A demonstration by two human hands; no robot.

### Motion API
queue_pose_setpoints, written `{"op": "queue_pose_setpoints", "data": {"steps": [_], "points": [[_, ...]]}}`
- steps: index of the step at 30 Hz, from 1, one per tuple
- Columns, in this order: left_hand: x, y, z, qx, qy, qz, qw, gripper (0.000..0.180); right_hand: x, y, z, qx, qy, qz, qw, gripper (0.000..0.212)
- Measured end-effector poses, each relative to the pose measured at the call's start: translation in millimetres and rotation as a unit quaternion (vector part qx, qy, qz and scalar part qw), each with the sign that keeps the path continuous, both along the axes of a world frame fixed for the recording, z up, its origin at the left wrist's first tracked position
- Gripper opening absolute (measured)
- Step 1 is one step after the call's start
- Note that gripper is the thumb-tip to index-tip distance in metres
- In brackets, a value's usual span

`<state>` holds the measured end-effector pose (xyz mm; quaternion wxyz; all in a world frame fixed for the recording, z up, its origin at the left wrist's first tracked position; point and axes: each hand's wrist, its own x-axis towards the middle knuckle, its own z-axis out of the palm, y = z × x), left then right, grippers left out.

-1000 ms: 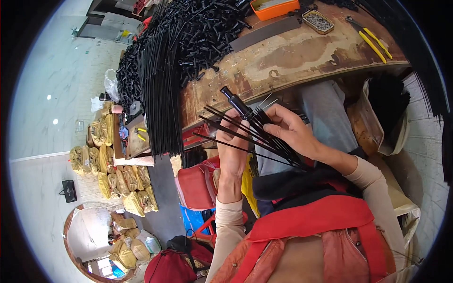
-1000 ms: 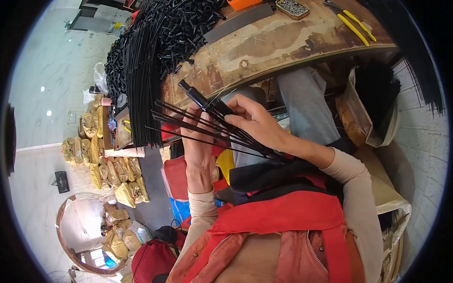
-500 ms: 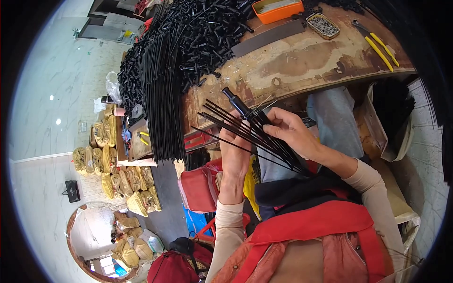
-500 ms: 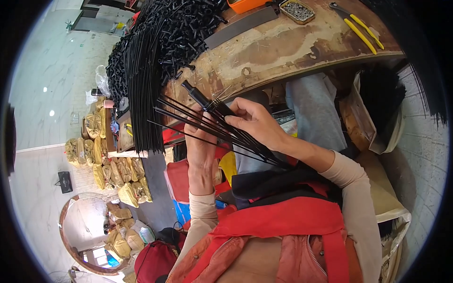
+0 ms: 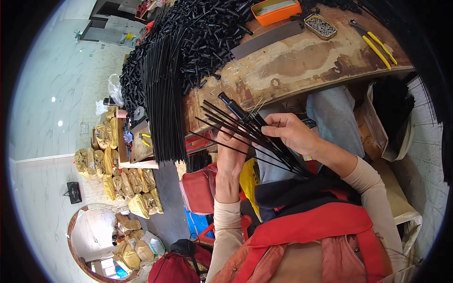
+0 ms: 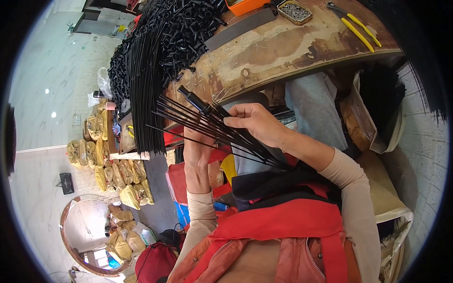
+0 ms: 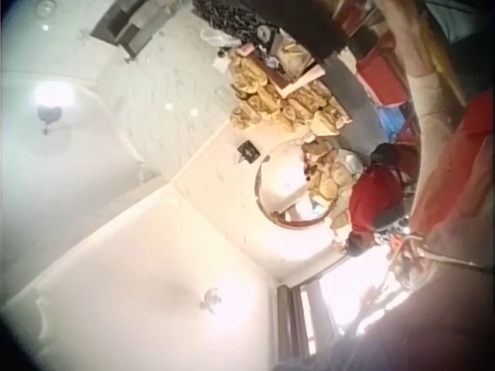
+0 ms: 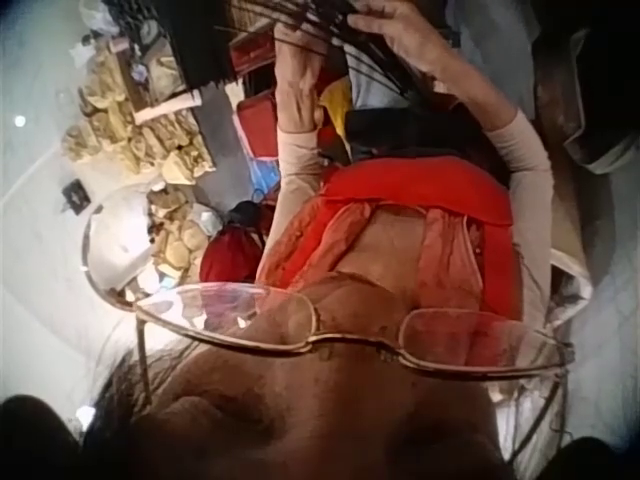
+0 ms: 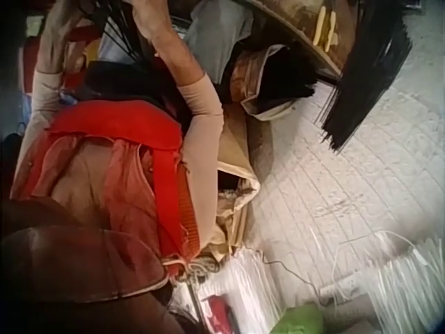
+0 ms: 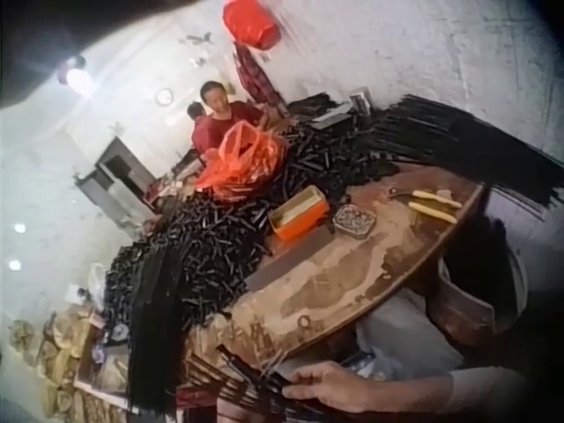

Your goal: Attaching plastic components to bundles of rods and trimming the ends using pliers.

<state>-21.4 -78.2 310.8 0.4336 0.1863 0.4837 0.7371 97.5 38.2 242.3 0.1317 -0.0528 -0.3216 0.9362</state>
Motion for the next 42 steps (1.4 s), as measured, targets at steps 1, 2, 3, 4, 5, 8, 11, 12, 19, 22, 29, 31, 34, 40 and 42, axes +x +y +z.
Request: {"op": "queue_pose_setpoints", "data": {"steps": [1, 2, 3, 4, 5, 8, 11, 12, 19, 22, 29, 31, 34, 40, 42], "points": [[0.9, -0.4, 2.6, -0.016, -0.022, 0.012, 1.0, 0.025, -0.1, -0.1, 0.4, -0.017, 0.004, 0.011, 1.0, 0.013], [-0.7, -0.9, 1.5, -0.015, -0.021, 0.012, 1.0, 0.025, -0.4, 0.5, 0.8, -0.036, 0.006, 0.021, 0.999, 0.013], [-3.3, -1.9, -1.8, -0.01, -0.016, 0.004, 1.0, 0.024, -1.0, 1.1, 0.2, -0.035, 0.007, 0.022, 0.999, 0.013], [-5.4, -2.5, -4.8, -0.005, -0.01, -0.005, 1.0, 0.023, -1.8, 1.6, -1.3, -0.04, 0.003, 0.024, 0.999, 0.013], [-6.3, -2.8, -6.1, -0.005, -0.01, -0.004, 1.0, 0.023, -2.0, 1.4, -2.3, -0.046, -0.001, 0.028, 0.999, 0.013], [-11.7, -2.8, -11.3, 0.015, -0.019, -0.021, 0.999, 0.025, -2.0, 2.4, -4.2, -0.048, 0.004, 0.026, 0.998, 0.014], [-20.0, -3.2, -15.2, 0.011, -0.034, -0.06, 0.998, 0.03, -2.9, 3.2, -8.0, -0.061, -0.002, 0.042, 0.997, 0.014], [-21.4, -2.2, -14.7, 0.011, -0.033, -0.081, 0.996, 0.032, -3.0, 4.7, -8.4, -0.062, -0.003, 0.041, 0.997, 0.014], [-31.2, 4.5, -15.6, 0.006, -0.048, -0.132, 0.99, 0.041, -2.7, 21.8, -3.7, -0.1, 0.002, 0.111, 0.989, 0.017], [-34.1, 9.1, -17.0, 0.018, -0.036, -0.119, 0.992, 0.048, -6.5, 26.1, 2.5, -0.117, 0.007, 0.141, 0.983, 0.015], [-20.2, 24.8, -42.6, -0.005, -0.138, -0.021, 0.99, 0.034, -0.4, 4.3, 7.1, -0.066, 0.033, -0.069, 0.995, 0.013], [-15.0, 16.1, -47.5, 0.044, -0.044, -0.041, 0.997, 0.032, -0.6, -0.7, 11.4, -0.062, 0.023, -0.091, 0.994, 0.013], [20.2, 22.8, -12.8, 0.025, 0.011, 0.012, 1.0, 0.028, -0.6, -4.7, 3.5, -0.034, 0.011, -0.173, 0.984, 0.014], [44.8, 4.3, 14.0, -0.062, 0.253, 0.115, 0.959, 0.022, 10.8, -39.6, 19.7, 0.022, -0.019, -0.217, 0.976, 0.008], [46.4, -0.7, 14.7, -0.061, 0.255, 0.129, 0.956, 0.017, 13.9, -40.9, 22.0, 0.045, -0.011, -0.2, 0.979, 0.01]]}}
